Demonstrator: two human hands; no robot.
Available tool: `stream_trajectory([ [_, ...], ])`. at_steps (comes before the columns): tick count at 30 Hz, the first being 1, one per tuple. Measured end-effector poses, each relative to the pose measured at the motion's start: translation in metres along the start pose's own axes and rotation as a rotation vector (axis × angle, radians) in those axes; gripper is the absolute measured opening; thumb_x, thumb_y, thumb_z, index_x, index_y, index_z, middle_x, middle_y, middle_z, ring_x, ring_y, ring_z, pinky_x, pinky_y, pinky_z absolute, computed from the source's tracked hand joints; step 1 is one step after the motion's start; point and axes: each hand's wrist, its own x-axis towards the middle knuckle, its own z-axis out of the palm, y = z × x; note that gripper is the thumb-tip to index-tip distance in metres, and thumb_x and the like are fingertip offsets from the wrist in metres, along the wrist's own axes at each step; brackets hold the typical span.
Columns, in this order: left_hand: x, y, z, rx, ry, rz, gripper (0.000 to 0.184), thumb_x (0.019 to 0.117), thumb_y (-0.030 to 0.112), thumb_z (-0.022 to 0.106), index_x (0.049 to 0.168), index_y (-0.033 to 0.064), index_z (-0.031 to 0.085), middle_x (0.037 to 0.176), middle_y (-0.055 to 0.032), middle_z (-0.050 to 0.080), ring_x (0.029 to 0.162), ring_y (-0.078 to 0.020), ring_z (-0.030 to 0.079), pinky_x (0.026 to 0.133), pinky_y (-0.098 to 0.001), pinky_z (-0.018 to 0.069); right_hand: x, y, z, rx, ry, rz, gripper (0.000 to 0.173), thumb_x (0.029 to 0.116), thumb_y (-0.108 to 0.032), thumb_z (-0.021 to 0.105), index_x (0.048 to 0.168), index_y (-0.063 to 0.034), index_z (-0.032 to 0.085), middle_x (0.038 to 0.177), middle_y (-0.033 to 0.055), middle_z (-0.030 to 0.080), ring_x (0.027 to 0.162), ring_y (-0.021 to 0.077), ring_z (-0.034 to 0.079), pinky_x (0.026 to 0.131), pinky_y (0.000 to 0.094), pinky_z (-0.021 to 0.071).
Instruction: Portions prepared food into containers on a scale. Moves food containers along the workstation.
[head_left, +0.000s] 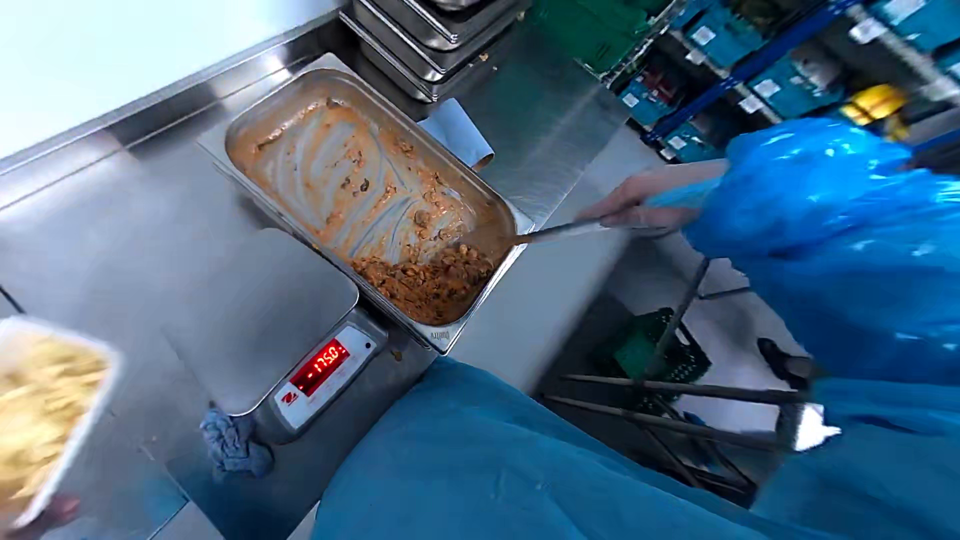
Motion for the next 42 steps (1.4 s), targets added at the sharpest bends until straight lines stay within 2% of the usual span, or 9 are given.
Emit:
stream_trajectory([
  [3, -0.010, 0.012, 0.075, 0.018, 0.010, -0.008, 0.026, 0.1082, 0.025, 0.042, 0.120, 0.0040, 0.054, 0.069, 0.0024, 0.065, 0.048, -0.0091, 0.063, 0.045, -0.0265, 0.0565, 0.031, 0.003, -0.002, 0.284, -0.072, -0.003, 0.034, 0.0984, 0.003, 0.048, 0.124, 0.0009, 0.070, 0.057, 0.0018, 0.053, 0.043, 0.0063, 0.042, 0.045, 0.0229, 0.0361],
  [10, -0.034, 0.040, 0.167, 0.161, 0.047, -0.026, 0.031, 0.1078, 0.036, 0.051, 0.111, 0.0069, 0.061, 0.069, -0.0021, 0.063, 0.046, -0.0111, 0.059, 0.043, -0.0290, 0.0534, 0.062, -0.016, 0.024, 0.425, -0.217, -0.090, 0.041, 0.0987, 0.005, 0.045, 0.131, -0.0039, 0.068, 0.061, 0.0026, 0.055, 0.043, 0.0060, 0.039, 0.044, 0.0218, 0.0336],
  [16, -0.084, 0.039, 0.208, 0.106, 0.459, 0.463, 0.032, 0.1030, 0.020, 0.053, 0.118, -0.0082, 0.049, 0.088, -0.0079, 0.056, 0.073, -0.0091, 0.058, 0.068, -0.0277, 0.0533, 0.044, -0.043, 0.086, 0.649, -0.177, -0.158, 0.044, 0.1021, -0.010, 0.044, 0.143, -0.0032, 0.057, 0.057, -0.0013, 0.047, 0.043, 0.0065, 0.039, 0.042, 0.0243, 0.0351],
  [18, -0.103, 0.028, 0.229, 0.112, 0.211, 0.595, 0.025, 0.1022, 0.016, 0.049, 0.111, -0.0068, 0.053, 0.085, -0.0070, 0.059, 0.071, -0.0110, 0.060, 0.066, -0.0307, 0.0552, 0.039, -0.056, 0.115, 0.875, -0.128, -0.130, 0.044, 0.1012, -0.009, 0.043, 0.143, -0.0040, 0.057, 0.056, -0.0042, 0.045, 0.041, 0.0031, 0.038, 0.039, 0.0195, 0.0336],
  [22, -0.118, 0.025, 0.291, 0.530, -0.630, 0.282, 0.041, 0.1054, 0.038, 0.051, 0.131, 0.0085, 0.062, 0.099, -0.0101, 0.072, 0.086, -0.0230, 0.071, 0.079, -0.0491, 0.0599, 0.036, -0.072, 0.156, 1.237, -0.119, -0.023, 0.043, 0.1048, -0.010, 0.038, 0.145, -0.0085, 0.054, 0.052, -0.0056, 0.040, 0.037, 0.0010, 0.032, 0.035, 0.0160, 0.0276],
  [25, -0.117, 0.017, 0.324, 0.558, -0.917, 0.133, 0.056, 0.1047, 0.046, 0.050, 0.146, 0.0085, 0.051, 0.109, -0.0129, 0.071, 0.095, -0.0253, 0.070, 0.088, -0.0511, 0.0579, 0.031, -0.072, 0.166, 1.343, -0.080, -0.008, 0.046, 0.1033, -0.011, 0.037, 0.146, -0.0103, 0.053, 0.050, -0.0067, 0.037, 0.036, 0.0004, 0.031, 0.034, 0.0157, 0.0269],
  [34, -0.134, 0.045, 0.329, 0.578, -1.046, 0.203, 0.065, 0.1018, 0.048, 0.058, 0.150, 0.0065, 0.045, 0.117, -0.0152, 0.070, 0.103, -0.0276, 0.070, 0.091, -0.0529, 0.0573, 0.019, -0.073, 0.163, 1.383, 0.194, -0.113, 0.047, 0.1024, -0.009, 0.035, 0.146, -0.0095, 0.053, 0.049, -0.0082, 0.038, 0.034, -0.0018, 0.029, 0.032, 0.0136, 0.0267],
  [38, -0.143, 0.038, 0.282, 0.886, -0.777, 0.359, 0.063, 0.1033, 0.049, 0.050, 0.153, 0.0119, 0.046, 0.141, -0.0143, 0.060, 0.107, -0.0314, 0.070, 0.087, -0.0566, 0.0582, 0.021, -0.071, 0.164, 1.382, 0.225, -0.157, 0.046, 0.1020, -0.011, 0.036, 0.144, -0.0096, 0.055, 0.048, -0.0081, 0.037, 0.034, -0.0018, 0.029, 0.031, 0.0136, 0.0265],
  [42, -0.166, 0.031, 0.234, 1.125, -0.603, 0.180, 0.070, 0.1040, 0.054, 0.038, 0.159, 0.0103, 0.038, 0.163, -0.0112, 0.040, 0.099, -0.0294, 0.073, 0.079, -0.0505, 0.0595, 0.024, -0.075, 0.159, 1.352, 0.236, -0.188, 0.045, 0.1031, -0.011, 0.035, 0.143, -0.0119, 0.056, 0.049, -0.0089, 0.037, 0.033, -0.0021, 0.029, 0.031, 0.0138, 0.0275],
])
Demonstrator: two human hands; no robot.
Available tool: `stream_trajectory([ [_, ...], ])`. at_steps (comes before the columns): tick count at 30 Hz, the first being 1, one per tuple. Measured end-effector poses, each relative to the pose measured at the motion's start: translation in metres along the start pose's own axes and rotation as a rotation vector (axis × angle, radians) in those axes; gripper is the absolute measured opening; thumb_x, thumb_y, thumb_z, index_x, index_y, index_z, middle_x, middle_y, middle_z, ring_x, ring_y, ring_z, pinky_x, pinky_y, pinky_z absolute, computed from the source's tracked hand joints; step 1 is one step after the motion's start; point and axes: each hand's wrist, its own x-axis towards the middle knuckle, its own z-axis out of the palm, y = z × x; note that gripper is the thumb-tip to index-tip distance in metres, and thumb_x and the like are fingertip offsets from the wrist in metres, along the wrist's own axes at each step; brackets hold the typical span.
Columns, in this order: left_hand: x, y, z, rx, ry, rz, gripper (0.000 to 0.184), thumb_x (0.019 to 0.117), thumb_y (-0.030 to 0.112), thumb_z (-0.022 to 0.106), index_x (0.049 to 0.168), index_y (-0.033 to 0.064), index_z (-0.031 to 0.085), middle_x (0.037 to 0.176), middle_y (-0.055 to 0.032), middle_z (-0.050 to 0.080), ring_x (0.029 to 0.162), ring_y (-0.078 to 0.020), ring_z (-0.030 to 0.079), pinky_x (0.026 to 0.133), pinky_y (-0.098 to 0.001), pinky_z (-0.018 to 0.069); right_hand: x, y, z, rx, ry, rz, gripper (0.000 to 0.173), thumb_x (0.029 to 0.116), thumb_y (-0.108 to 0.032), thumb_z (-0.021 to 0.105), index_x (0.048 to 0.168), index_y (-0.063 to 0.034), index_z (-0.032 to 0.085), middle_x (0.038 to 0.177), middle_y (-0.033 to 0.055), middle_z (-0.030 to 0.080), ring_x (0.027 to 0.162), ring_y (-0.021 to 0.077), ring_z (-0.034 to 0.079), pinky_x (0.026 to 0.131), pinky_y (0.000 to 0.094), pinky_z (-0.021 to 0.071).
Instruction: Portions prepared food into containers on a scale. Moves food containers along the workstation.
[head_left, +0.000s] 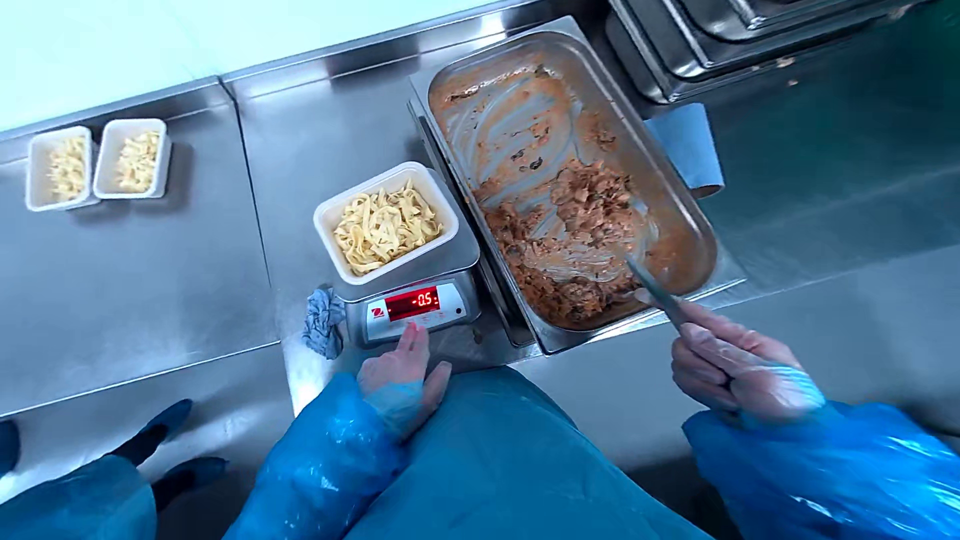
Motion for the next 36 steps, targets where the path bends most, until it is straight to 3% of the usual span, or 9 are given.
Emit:
stream_trajectory([
  [3, -0.008, -0.010, 0.008, -0.004, -0.052, -0.139, 0.075, 0.1046, 0.056, 0.036, 0.162, 0.0075, 0.029, 0.169, -0.0124, 0.026, 0.100, -0.0304, 0.072, 0.081, -0.0495, 0.0591, 0.005, -0.005, 0.008, -0.018, 0.010, -0.001, 0.043, 0.1040, -0.012, 0.035, 0.143, -0.0140, 0.054, 0.049, -0.0096, 0.037, 0.034, -0.0021, 0.031, 0.031, 0.0136, 0.0286],
  [7, 0.004, -0.016, 0.020, 0.020, -0.027, -0.186, 0.079, 0.1037, 0.057, 0.038, 0.161, 0.0028, 0.028, 0.168, -0.0135, 0.027, 0.095, -0.0306, 0.073, 0.078, -0.0495, 0.0602, 0.012, -0.012, 0.017, -0.029, -0.003, 0.005, 0.045, 0.1040, -0.012, 0.033, 0.144, -0.0140, 0.053, 0.049, -0.0087, 0.036, 0.034, -0.0011, 0.030, 0.031, 0.0142, 0.0277],
  [12, 0.004, -0.016, 0.022, 0.019, -0.036, -0.173, 0.073, 0.1049, 0.054, 0.037, 0.161, 0.0070, 0.031, 0.169, -0.0094, 0.026, 0.097, -0.0291, 0.073, 0.078, -0.0485, 0.0598, 0.015, -0.013, 0.024, -0.030, -0.011, -0.009, 0.045, 0.1047, -0.010, 0.033, 0.145, -0.0122, 0.052, 0.050, -0.0079, 0.037, 0.034, -0.0007, 0.031, 0.032, 0.0140, 0.0280],
  [17, 0.011, -0.003, 0.010, -0.024, -0.129, -0.237, 0.076, 0.1057, 0.054, 0.037, 0.162, 0.0039, 0.024, 0.170, -0.0123, 0.022, 0.099, -0.0322, 0.073, 0.081, -0.0497, 0.0594, 0.013, -0.012, 0.029, -0.042, -0.027, -0.039, 0.046, 0.1033, -0.011, 0.035, 0.145, -0.0116, 0.053, 0.049, -0.0077, 0.037, 0.033, -0.0004, 0.031, 0.031, 0.0144, 0.0280],
  [23, 0.016, 0.001, 0.008, 0.020, -0.174, -0.267, 0.078, 0.1041, 0.059, 0.036, 0.155, -0.0005, 0.035, 0.169, -0.0154, 0.023, 0.100, -0.0324, 0.073, 0.082, -0.0490, 0.0594, 0.011, -0.014, 0.039, -0.039, -0.025, -0.040, 0.046, 0.1030, -0.010, 0.036, 0.144, -0.0111, 0.055, 0.049, -0.0072, 0.037, 0.034, -0.0004, 0.031, 0.032, 0.0145, 0.0287],
  [27, 0.012, -0.004, 0.012, 0.004, -0.162, -0.241, 0.083, 0.1021, 0.062, 0.038, 0.159, 0.0028, 0.030, 0.171, -0.0123, 0.018, 0.101, -0.0317, 0.072, 0.083, -0.0499, 0.0591, 0.009, -0.028, 0.051, -0.056, -0.013, -0.073, 0.046, 0.1044, -0.007, 0.035, 0.146, -0.0084, 0.054, 0.051, -0.0053, 0.040, 0.034, 0.0004, 0.032, 0.032, 0.0145, 0.0285],
  [36, 0.009, -0.010, 0.020, -0.068, -0.105, -0.228, 0.081, 0.1009, 0.061, 0.041, 0.159, 0.0060, 0.033, 0.171, -0.0122, 0.019, 0.105, -0.0330, 0.071, 0.085, -0.0517, 0.0593, 0.020, -0.056, 0.100, -0.202, -0.189, -0.214, 0.045, 0.1005, -0.009, 0.046, 0.144, -0.0120, 0.059, 0.056, -0.0047, 0.046, 0.037, 0.0016, 0.035, 0.033, 0.0159, 0.0307],
])
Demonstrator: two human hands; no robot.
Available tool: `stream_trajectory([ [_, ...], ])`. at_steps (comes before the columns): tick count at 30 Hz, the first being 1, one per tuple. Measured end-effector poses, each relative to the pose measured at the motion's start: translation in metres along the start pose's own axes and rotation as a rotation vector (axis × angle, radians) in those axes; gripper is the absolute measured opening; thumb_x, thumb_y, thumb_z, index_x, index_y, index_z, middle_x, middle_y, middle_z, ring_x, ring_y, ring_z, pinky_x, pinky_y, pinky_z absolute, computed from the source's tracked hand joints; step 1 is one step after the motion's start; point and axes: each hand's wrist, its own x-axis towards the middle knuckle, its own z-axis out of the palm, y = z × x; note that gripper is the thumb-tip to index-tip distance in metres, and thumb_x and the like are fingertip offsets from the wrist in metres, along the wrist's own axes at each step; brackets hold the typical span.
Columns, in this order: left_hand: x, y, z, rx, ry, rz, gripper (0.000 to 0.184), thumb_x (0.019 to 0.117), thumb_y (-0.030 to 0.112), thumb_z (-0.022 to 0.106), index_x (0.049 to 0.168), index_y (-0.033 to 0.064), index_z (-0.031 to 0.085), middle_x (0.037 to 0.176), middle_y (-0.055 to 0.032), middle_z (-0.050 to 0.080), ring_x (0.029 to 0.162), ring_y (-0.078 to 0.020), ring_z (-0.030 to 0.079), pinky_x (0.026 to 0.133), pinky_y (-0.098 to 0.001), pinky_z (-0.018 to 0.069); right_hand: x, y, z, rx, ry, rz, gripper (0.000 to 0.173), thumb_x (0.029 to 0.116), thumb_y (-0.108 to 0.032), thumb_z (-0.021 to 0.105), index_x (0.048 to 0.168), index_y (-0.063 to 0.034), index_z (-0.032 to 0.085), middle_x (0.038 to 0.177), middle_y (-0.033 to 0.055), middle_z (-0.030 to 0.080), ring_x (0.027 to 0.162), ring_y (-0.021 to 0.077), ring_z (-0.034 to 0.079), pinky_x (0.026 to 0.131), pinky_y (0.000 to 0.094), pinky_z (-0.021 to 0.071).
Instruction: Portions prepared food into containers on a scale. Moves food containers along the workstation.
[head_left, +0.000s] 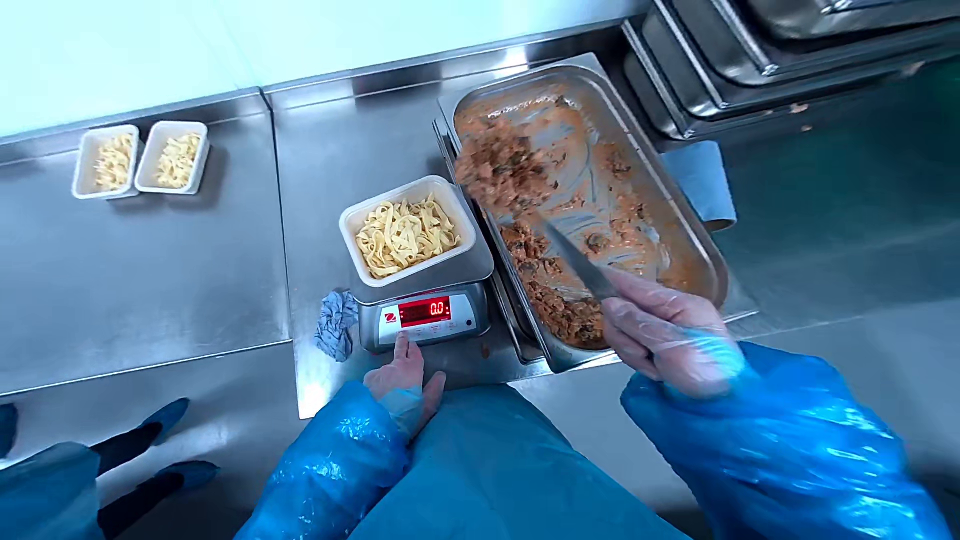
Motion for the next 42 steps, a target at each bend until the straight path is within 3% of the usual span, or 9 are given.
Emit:
stream_trajectory([
  [3, 0.002, -0.003, 0.000, -0.027, 0.031, 0.017, 0.077, 0.1007, 0.063, 0.038, 0.157, 0.0095, 0.038, 0.170, -0.0093, 0.025, 0.106, -0.0317, 0.072, 0.086, -0.0521, 0.0591, 0.020, 0.010, 0.010, -0.462, -0.070, -0.170, 0.046, 0.1001, -0.015, 0.053, 0.145, -0.0209, 0.060, 0.072, 0.0005, 0.063, 0.049, 0.0085, 0.049, 0.045, 0.0270, 0.0445],
  [6, 0.002, -0.005, 0.002, -0.059, 0.067, 0.025, 0.078, 0.0998, 0.063, 0.038, 0.161, 0.0139, 0.033, 0.169, -0.0088, 0.027, 0.110, -0.0304, 0.070, 0.087, -0.0507, 0.0591, 0.044, 0.027, 0.015, -1.035, -0.126, -0.391, 0.050, 0.1052, -0.019, 0.051, 0.153, -0.0310, 0.050, 0.085, 0.0130, 0.075, 0.064, 0.0316, 0.070, 0.057, 0.0581, 0.0559],
  [17, -0.006, -0.017, -0.003, -0.137, 0.162, -0.018, 0.076, 0.1000, 0.064, 0.036, 0.160, 0.0186, 0.035, 0.165, -0.0075, 0.036, 0.122, -0.0281, 0.065, 0.093, -0.0485, 0.0566, 0.049, 0.029, 0.019, -0.996, 0.074, -0.751, 0.049, 0.1027, -0.020, 0.047, 0.150, -0.0283, 0.055, 0.075, 0.0115, 0.071, 0.055, 0.0300, 0.066, 0.046, 0.0521, 0.0523],
  [22, -0.004, -0.021, 0.001, -0.135, 0.230, 0.010, 0.075, 0.0995, 0.065, 0.037, 0.158, 0.0186, 0.040, 0.162, -0.0072, 0.041, 0.119, -0.0270, 0.066, 0.093, -0.0481, 0.0571, 0.034, 0.016, 0.021, -0.662, 0.040, -0.438, 0.046, 0.1030, -0.022, 0.052, 0.149, -0.0287, 0.056, 0.086, 0.0038, 0.073, 0.058, 0.0099, 0.059, 0.054, 0.0330, 0.0524],
  [27, -0.006, -0.023, 0.001, -0.140, 0.188, -0.024, 0.074, 0.0997, 0.065, 0.039, 0.159, 0.0198, 0.037, 0.159, -0.0090, 0.045, 0.121, -0.0294, 0.066, 0.094, -0.0516, 0.0559, 0.029, 0.016, -0.008, -0.231, 0.159, -0.107, 0.042, 0.1036, -0.014, 0.052, 0.145, -0.0143, 0.058, 0.064, -0.0055, 0.054, 0.046, 0.0010, 0.040, 0.042, 0.0186, 0.0347],
  [30, -0.006, -0.027, 0.002, -0.135, 0.179, -0.005, 0.074, 0.0997, 0.064, 0.039, 0.159, 0.0199, 0.038, 0.158, -0.0094, 0.047, 0.124, -0.0295, 0.063, 0.097, -0.0514, 0.0547, 0.028, 0.032, -0.041, -0.473, 0.321, -0.013, 0.042, 0.1061, -0.015, 0.049, 0.147, -0.0160, 0.057, 0.070, 0.0019, 0.058, 0.051, 0.0092, 0.047, 0.047, 0.0280, 0.0408],
  [34, 0.000, -0.027, 0.010, -0.113, 0.236, 0.015, 0.075, 0.0985, 0.067, 0.037, 0.157, 0.0204, 0.043, 0.154, -0.0095, 0.051, 0.124, -0.0285, 0.064, 0.097, -0.0505, 0.0556, 0.018, 0.051, -0.065, -1.038, 0.326, 0.324, 0.048, 0.1086, -0.023, 0.043, 0.157, -0.0182, 0.043, 0.101, 0.0305, 0.070, 0.089, 0.0510, 0.069, 0.077, 0.0715, 0.0510],
  [39, 0.003, -0.024, 0.007, -0.109, 0.206, 0.009, 0.076, 0.0984, 0.067, 0.037, 0.157, 0.0198, 0.042, 0.155, -0.0111, 0.049, 0.125, -0.0290, 0.063, 0.098, -0.0502, 0.0546, 0.003, 0.063, -0.019, -0.932, 0.135, 0.294, 0.049, 0.1082, -0.020, 0.045, 0.157, -0.0216, 0.043, 0.091, 0.0222, 0.072, 0.079, 0.0401, 0.070, 0.073, 0.0624, 0.0552],
  [42, 0.002, -0.024, 0.005, -0.094, 0.203, 0.023, 0.077, 0.0986, 0.066, 0.036, 0.158, 0.0183, 0.040, 0.156, -0.0125, 0.048, 0.125, -0.0302, 0.064, 0.098, -0.0500, 0.0546, -0.002, 0.068, 0.000, -0.573, 0.170, 0.218, 0.042, 0.1087, -0.016, 0.044, 0.149, -0.0159, 0.055, 0.071, 0.0094, 0.062, 0.059, 0.0207, 0.056, 0.060, 0.0419, 0.0500],
])
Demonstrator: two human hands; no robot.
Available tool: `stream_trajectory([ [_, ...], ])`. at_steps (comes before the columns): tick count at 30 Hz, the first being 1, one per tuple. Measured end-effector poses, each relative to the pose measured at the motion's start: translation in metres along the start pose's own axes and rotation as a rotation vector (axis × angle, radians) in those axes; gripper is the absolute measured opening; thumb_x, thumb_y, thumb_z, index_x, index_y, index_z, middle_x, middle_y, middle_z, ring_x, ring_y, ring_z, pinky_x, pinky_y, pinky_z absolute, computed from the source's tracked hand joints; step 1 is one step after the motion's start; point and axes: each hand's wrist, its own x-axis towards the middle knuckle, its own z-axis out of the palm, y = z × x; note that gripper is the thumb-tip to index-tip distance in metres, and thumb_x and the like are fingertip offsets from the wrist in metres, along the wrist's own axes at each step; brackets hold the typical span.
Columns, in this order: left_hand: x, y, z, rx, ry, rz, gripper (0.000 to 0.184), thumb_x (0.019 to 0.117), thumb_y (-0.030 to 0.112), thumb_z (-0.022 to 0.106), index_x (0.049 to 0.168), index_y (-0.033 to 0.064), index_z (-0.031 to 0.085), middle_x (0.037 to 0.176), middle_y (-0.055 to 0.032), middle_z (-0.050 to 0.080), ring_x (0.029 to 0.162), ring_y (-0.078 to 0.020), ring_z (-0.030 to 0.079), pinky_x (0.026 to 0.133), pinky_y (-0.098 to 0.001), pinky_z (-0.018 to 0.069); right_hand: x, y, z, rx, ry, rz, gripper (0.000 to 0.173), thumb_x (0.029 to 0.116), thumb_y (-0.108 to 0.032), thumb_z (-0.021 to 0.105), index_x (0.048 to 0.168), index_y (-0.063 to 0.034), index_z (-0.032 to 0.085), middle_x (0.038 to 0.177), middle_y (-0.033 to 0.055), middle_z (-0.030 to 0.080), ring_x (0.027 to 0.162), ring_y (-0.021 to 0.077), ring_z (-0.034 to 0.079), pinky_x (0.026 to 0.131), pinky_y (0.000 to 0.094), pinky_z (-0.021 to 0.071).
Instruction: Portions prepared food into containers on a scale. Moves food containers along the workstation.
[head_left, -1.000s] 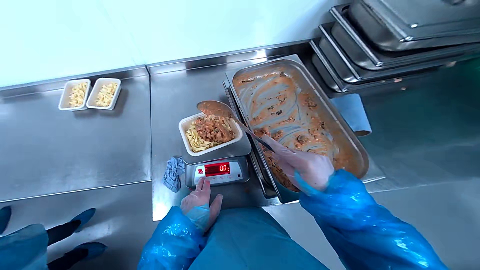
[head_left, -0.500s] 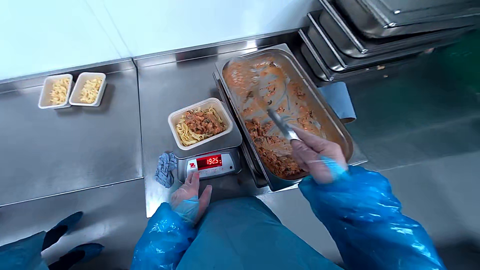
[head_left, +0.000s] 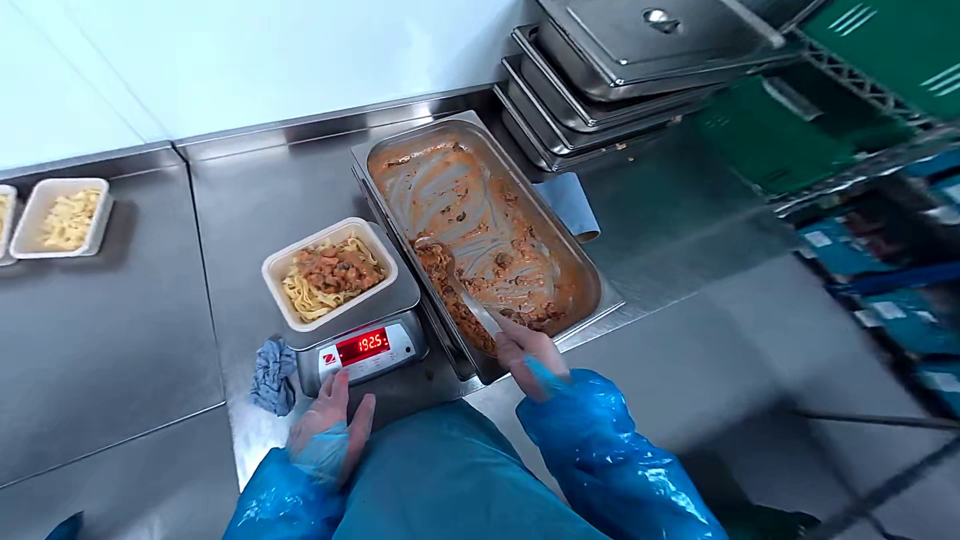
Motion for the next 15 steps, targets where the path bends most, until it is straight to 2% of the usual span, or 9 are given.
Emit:
stream_trajectory([
  [2, -0.002, -0.001, -0.001, -0.005, -0.002, -0.008, 0.076, 0.0989, 0.066, 0.036, 0.158, 0.0195, 0.040, 0.156, -0.0116, 0.049, 0.124, -0.0296, 0.064, 0.098, -0.0499, 0.0548, 0.002, 0.003, 0.001, 0.285, 0.042, 0.039, 0.039, 0.1073, -0.010, 0.043, 0.143, -0.0086, 0.059, 0.060, 0.0012, 0.051, 0.049, 0.0097, 0.044, 0.048, 0.0280, 0.0395],
  [4, -0.002, -0.004, 0.001, -0.016, 0.018, -0.018, 0.074, 0.0988, 0.066, 0.037, 0.157, 0.0213, 0.042, 0.156, -0.0097, 0.049, 0.122, -0.0289, 0.065, 0.096, -0.0500, 0.0554, 0.003, 0.007, -0.003, 0.309, 0.091, 0.052, 0.039, 0.1072, -0.008, 0.044, 0.143, -0.0086, 0.059, 0.060, 0.0010, 0.051, 0.048, 0.0091, 0.043, 0.046, 0.0264, 0.0379],
  [5, -0.001, -0.006, 0.002, -0.021, 0.028, -0.020, 0.073, 0.0987, 0.066, 0.037, 0.157, 0.0221, 0.043, 0.156, -0.0091, 0.049, 0.122, -0.0288, 0.065, 0.095, -0.0504, 0.0557, 0.004, 0.009, -0.006, 0.178, 0.116, 0.034, 0.040, 0.1075, -0.011, 0.045, 0.145, -0.0119, 0.059, 0.064, 0.0042, 0.055, 0.052, 0.0134, 0.048, 0.050, 0.0318, 0.0420],
  [7, -0.002, -0.010, 0.005, -0.022, 0.047, -0.023, 0.072, 0.0985, 0.066, 0.039, 0.156, 0.0228, 0.044, 0.155, -0.0083, 0.050, 0.120, -0.0288, 0.066, 0.094, -0.0508, 0.0562, 0.004, 0.012, -0.013, -0.106, 0.135, 0.005, 0.041, 0.1088, -0.018, 0.046, 0.149, -0.0187, 0.055, 0.079, 0.0156, 0.068, 0.065, 0.0294, 0.062, 0.064, 0.0535, 0.0519],
  [9, -0.003, -0.010, 0.005, -0.021, 0.048, -0.032, 0.072, 0.0987, 0.065, 0.039, 0.157, 0.0225, 0.042, 0.155, -0.0082, 0.051, 0.119, -0.0283, 0.067, 0.093, -0.0507, 0.0564, 0.004, 0.014, -0.015, -0.226, 0.164, 0.002, 0.043, 0.1098, -0.023, 0.045, 0.152, -0.0236, 0.052, 0.083, 0.0203, 0.070, 0.070, 0.0377, 0.066, 0.067, 0.0627, 0.0517],
  [12, -0.002, -0.011, 0.004, -0.030, 0.035, -0.039, 0.073, 0.0988, 0.066, 0.039, 0.157, 0.0225, 0.041, 0.155, -0.0077, 0.050, 0.121, -0.0274, 0.065, 0.095, -0.0502, 0.0556, 0.007, 0.015, -0.017, -0.257, 0.229, -0.016, 0.042, 0.1096, -0.023, 0.045, 0.151, -0.0224, 0.053, 0.083, 0.0211, 0.069, 0.070, 0.0389, 0.066, 0.066, 0.0629, 0.0509],
  [14, -0.002, -0.013, 0.006, -0.041, 0.052, -0.026, 0.072, 0.0989, 0.065, 0.040, 0.157, 0.0225, 0.042, 0.154, -0.0077, 0.051, 0.123, -0.0270, 0.064, 0.097, -0.0503, 0.0553, 0.007, 0.016, -0.019, -0.265, 0.254, -0.057, 0.042, 0.1089, -0.019, 0.045, 0.150, -0.0181, 0.054, 0.085, 0.0235, 0.071, 0.071, 0.0415, 0.068, 0.066, 0.0649, 0.0516],
  [15, -0.004, -0.015, 0.006, -0.046, 0.060, -0.018, 0.072, 0.0989, 0.065, 0.040, 0.157, 0.0223, 0.042, 0.154, -0.0079, 0.051, 0.124, -0.0270, 0.064, 0.097, -0.0506, 0.0550, 0.008, 0.020, -0.018, -0.225, 0.274, -0.078, 0.041, 0.1086, -0.018, 0.046, 0.148, -0.0164, 0.056, 0.084, 0.0228, 0.070, 0.070, 0.0398, 0.067, 0.066, 0.0635, 0.0517],
])
